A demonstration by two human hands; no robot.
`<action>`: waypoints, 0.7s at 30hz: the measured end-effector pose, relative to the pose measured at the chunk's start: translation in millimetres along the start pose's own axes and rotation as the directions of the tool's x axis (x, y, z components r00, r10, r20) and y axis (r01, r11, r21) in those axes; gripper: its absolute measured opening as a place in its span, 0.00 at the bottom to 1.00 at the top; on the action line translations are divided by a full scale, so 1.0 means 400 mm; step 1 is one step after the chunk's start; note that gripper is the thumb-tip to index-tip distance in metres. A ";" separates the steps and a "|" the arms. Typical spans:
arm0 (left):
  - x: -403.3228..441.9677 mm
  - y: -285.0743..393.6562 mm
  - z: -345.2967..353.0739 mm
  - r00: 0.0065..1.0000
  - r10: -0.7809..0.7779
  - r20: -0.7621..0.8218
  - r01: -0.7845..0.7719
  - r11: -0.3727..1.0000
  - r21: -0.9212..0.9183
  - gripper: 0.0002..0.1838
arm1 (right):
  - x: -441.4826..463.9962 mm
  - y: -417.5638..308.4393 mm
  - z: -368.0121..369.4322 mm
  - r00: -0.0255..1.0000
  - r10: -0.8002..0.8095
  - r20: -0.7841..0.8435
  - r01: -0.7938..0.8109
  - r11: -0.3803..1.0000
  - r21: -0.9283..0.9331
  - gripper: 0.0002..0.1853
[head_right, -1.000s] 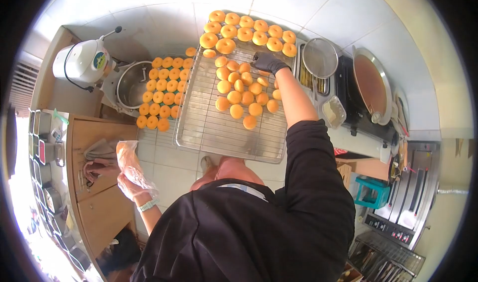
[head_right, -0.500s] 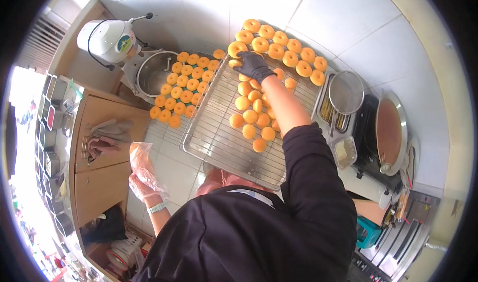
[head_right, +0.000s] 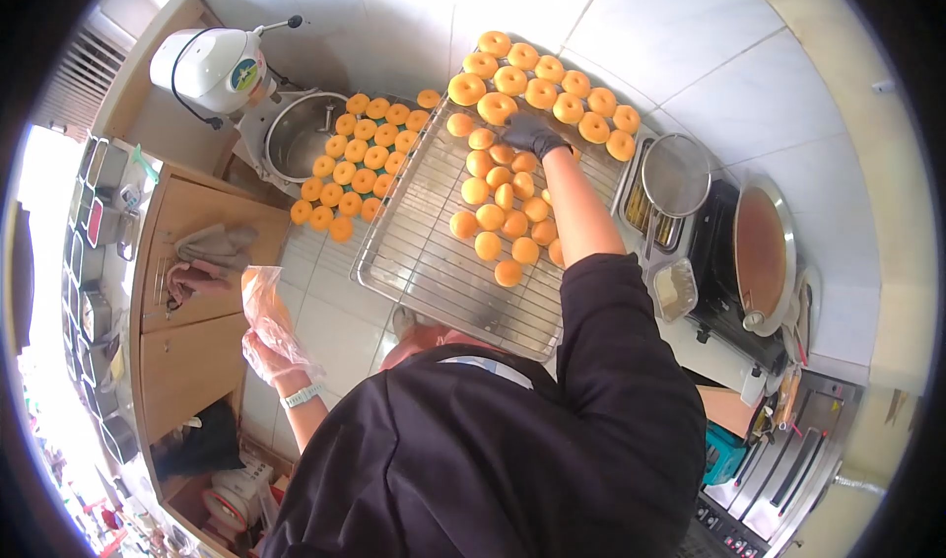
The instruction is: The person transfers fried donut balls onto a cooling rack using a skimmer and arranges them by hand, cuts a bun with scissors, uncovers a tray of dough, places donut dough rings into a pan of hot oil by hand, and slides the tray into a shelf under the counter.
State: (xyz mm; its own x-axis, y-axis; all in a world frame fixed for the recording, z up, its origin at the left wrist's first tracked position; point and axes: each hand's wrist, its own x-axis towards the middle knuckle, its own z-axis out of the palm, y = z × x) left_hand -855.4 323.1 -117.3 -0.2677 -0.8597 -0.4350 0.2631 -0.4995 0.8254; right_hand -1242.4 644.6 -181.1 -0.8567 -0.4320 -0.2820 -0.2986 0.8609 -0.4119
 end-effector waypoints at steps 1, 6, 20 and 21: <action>-0.013 0.013 0.021 1.000 -0.006 0.001 0.006 1.000 0.009 0.13 | -0.015 0.009 0.012 0.998 0.005 0.056 -0.005 1.000 -0.013 0.30; -0.010 0.040 0.066 0.995 -0.079 0.055 0.082 0.995 -0.061 0.12 | -0.074 -0.028 0.018 1.000 0.005 0.004 -0.005 0.996 0.088 0.34; 0.023 0.037 0.059 0.994 0.031 0.102 -0.039 0.997 0.073 0.13 | -0.208 -0.088 0.033 0.998 -0.028 0.048 0.026 0.999 0.031 0.16; 0.019 0.038 0.063 0.994 0.043 0.100 -0.052 0.995 0.085 0.14 | -0.201 -0.079 0.038 0.996 -0.046 0.078 0.046 0.999 0.011 0.16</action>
State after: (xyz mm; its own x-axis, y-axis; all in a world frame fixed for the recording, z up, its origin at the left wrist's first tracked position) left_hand -876.8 311.5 -99.1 -0.3472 -0.8656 -0.3609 0.1973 -0.4436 0.8742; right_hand -1157.6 648.2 -158.4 -0.8064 -0.4912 -0.3293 -0.3326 0.8372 -0.4342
